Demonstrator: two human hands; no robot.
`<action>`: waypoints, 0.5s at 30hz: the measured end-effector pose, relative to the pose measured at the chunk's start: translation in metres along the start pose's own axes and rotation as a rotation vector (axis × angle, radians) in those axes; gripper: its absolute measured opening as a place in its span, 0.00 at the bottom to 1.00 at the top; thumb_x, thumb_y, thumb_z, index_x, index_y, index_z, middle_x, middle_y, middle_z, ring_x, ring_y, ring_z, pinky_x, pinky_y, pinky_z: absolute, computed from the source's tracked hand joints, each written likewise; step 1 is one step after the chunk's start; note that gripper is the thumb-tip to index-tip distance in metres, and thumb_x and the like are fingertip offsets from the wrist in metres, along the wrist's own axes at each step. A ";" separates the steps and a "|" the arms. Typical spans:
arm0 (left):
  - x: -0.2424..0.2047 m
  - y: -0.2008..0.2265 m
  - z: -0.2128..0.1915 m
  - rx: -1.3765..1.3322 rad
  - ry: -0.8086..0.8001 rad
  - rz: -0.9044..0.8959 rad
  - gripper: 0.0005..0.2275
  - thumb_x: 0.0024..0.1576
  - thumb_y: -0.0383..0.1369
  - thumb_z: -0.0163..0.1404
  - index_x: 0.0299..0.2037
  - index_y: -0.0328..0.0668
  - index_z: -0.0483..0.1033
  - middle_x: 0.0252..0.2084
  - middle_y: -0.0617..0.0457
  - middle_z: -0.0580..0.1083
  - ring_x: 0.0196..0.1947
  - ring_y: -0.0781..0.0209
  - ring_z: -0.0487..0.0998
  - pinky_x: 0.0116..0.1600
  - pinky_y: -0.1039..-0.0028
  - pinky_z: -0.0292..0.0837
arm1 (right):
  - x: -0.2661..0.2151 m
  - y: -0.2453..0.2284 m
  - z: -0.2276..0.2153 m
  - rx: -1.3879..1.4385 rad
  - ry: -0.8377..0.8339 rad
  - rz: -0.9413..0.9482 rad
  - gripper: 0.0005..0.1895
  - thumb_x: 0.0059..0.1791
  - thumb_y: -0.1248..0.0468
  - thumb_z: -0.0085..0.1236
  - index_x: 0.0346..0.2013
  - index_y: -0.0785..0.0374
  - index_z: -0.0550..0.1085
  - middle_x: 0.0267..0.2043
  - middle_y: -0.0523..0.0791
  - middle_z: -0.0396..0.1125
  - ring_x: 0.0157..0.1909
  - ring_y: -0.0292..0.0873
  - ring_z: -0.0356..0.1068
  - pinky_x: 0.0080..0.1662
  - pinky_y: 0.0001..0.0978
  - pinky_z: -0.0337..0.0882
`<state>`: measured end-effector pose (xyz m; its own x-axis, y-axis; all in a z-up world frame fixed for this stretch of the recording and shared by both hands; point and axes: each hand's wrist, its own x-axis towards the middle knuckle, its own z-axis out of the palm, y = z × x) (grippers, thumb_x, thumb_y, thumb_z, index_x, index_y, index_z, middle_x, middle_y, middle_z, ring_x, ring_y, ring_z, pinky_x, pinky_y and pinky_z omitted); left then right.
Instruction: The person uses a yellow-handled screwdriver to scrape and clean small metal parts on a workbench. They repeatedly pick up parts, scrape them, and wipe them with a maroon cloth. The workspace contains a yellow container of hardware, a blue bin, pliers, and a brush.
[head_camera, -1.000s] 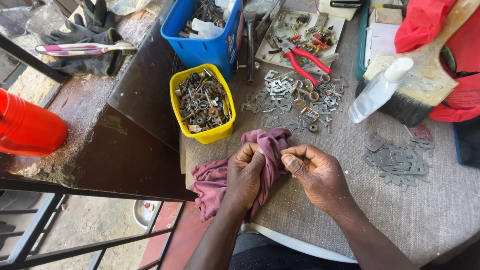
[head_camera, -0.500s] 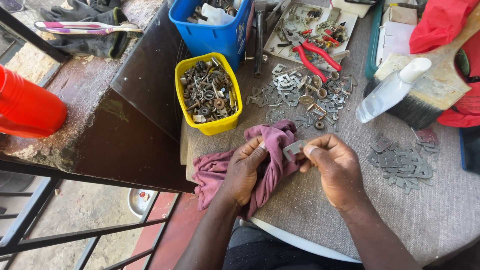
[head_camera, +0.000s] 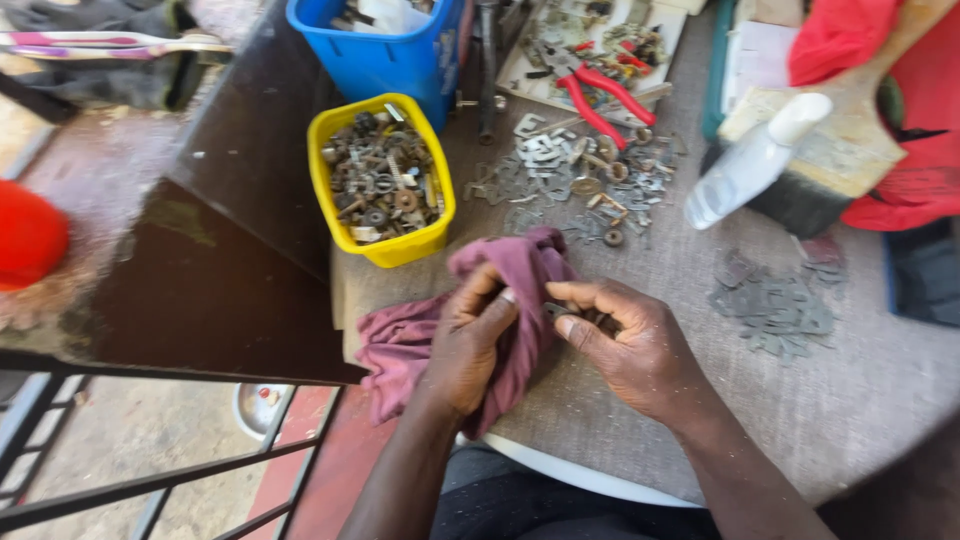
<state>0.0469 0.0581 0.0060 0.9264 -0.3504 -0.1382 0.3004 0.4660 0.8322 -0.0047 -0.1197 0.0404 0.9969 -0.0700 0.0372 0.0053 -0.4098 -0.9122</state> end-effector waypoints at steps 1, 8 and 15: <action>0.002 -0.002 -0.003 -0.015 -0.017 -0.014 0.17 0.64 0.24 0.50 0.63 0.37 0.76 0.61 0.49 0.78 0.60 0.60 0.77 0.67 0.70 0.73 | -0.001 0.001 -0.002 -0.017 0.014 0.014 0.20 0.49 0.64 0.66 0.56 0.58 0.83 0.52 0.41 0.81 0.51 0.32 0.78 0.53 0.23 0.74; -0.001 -0.004 -0.004 0.169 -0.066 0.152 0.23 0.61 0.33 0.54 0.68 0.37 0.70 0.66 0.50 0.75 0.66 0.61 0.74 0.72 0.67 0.69 | 0.001 0.020 -0.003 0.531 0.137 0.182 0.08 0.51 0.70 0.64 0.43 0.68 0.77 0.45 0.50 0.72 0.42 0.44 0.78 0.37 0.33 0.84; -0.007 0.004 -0.002 0.164 -0.085 -0.024 0.23 0.56 0.27 0.59 0.63 0.34 0.77 0.62 0.46 0.80 0.63 0.57 0.79 0.69 0.67 0.74 | 0.004 0.033 0.044 0.839 0.237 0.176 0.12 0.48 0.73 0.68 0.45 0.70 0.80 0.49 0.54 0.79 0.50 0.45 0.78 0.53 0.31 0.81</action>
<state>0.0424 0.0642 0.0095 0.8949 -0.4302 -0.1190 0.2746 0.3205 0.9066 0.0031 -0.0935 -0.0078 0.9467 -0.2934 -0.1329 0.0025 0.4193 -0.9078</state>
